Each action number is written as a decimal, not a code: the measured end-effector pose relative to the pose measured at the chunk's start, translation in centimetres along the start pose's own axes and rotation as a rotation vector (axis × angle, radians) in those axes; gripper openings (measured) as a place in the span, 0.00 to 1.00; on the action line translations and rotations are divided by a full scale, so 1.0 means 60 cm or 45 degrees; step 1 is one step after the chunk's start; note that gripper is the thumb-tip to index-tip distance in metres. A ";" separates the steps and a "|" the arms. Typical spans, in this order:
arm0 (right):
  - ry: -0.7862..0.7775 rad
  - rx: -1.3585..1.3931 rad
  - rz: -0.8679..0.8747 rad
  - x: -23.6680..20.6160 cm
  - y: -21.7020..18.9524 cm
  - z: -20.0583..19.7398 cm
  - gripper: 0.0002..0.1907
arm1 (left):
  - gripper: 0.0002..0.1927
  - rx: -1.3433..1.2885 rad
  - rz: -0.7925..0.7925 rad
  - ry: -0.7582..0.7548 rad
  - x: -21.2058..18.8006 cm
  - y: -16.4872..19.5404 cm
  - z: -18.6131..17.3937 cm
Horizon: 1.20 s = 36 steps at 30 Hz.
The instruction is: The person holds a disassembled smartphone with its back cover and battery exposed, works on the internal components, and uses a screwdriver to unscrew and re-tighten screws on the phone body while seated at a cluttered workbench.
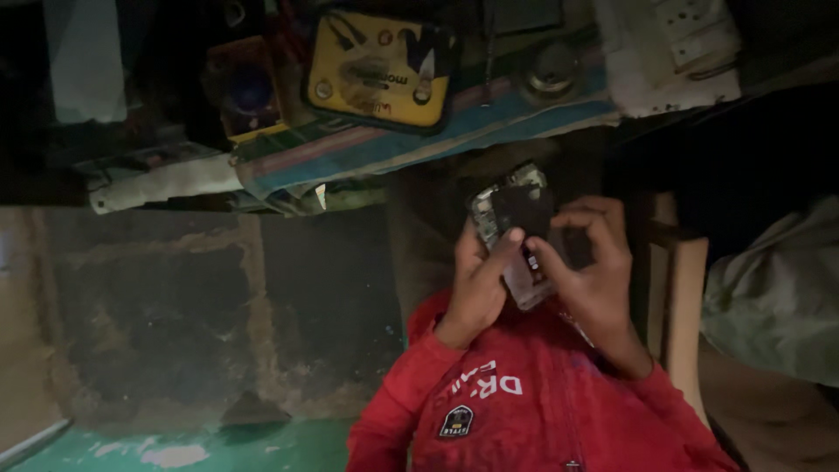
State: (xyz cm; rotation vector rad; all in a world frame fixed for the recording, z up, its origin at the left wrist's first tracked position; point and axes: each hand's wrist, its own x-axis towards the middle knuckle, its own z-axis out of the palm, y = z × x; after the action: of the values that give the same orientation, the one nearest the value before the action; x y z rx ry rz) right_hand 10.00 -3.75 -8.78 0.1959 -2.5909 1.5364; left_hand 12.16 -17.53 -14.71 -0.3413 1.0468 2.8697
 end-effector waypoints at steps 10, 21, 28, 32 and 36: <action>-0.257 0.298 0.288 -0.043 0.004 0.049 0.11 | 0.25 0.070 -0.092 -0.144 -0.074 0.043 -0.157; -0.377 0.160 -0.066 -0.132 -0.068 0.140 0.10 | 0.25 0.106 -0.180 -0.265 -0.201 0.092 -0.242; -0.155 -0.012 -0.124 -0.099 -0.115 0.000 0.09 | 0.21 0.097 -0.122 -0.301 -0.184 0.072 -0.071; -0.064 -0.140 -0.230 -0.105 -0.125 -0.003 0.10 | 0.20 0.128 -0.131 -0.275 -0.185 0.068 -0.059; 0.023 -0.180 -0.200 -0.146 -0.127 0.012 0.11 | 0.19 0.166 -0.108 -0.274 -0.209 0.060 -0.073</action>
State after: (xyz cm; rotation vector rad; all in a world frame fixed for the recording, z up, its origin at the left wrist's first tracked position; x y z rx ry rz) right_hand 19.93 -7.62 -4.05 0.3595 -2.5873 1.2924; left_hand 24.70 -22.94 -12.83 -0.0644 1.1406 2.6737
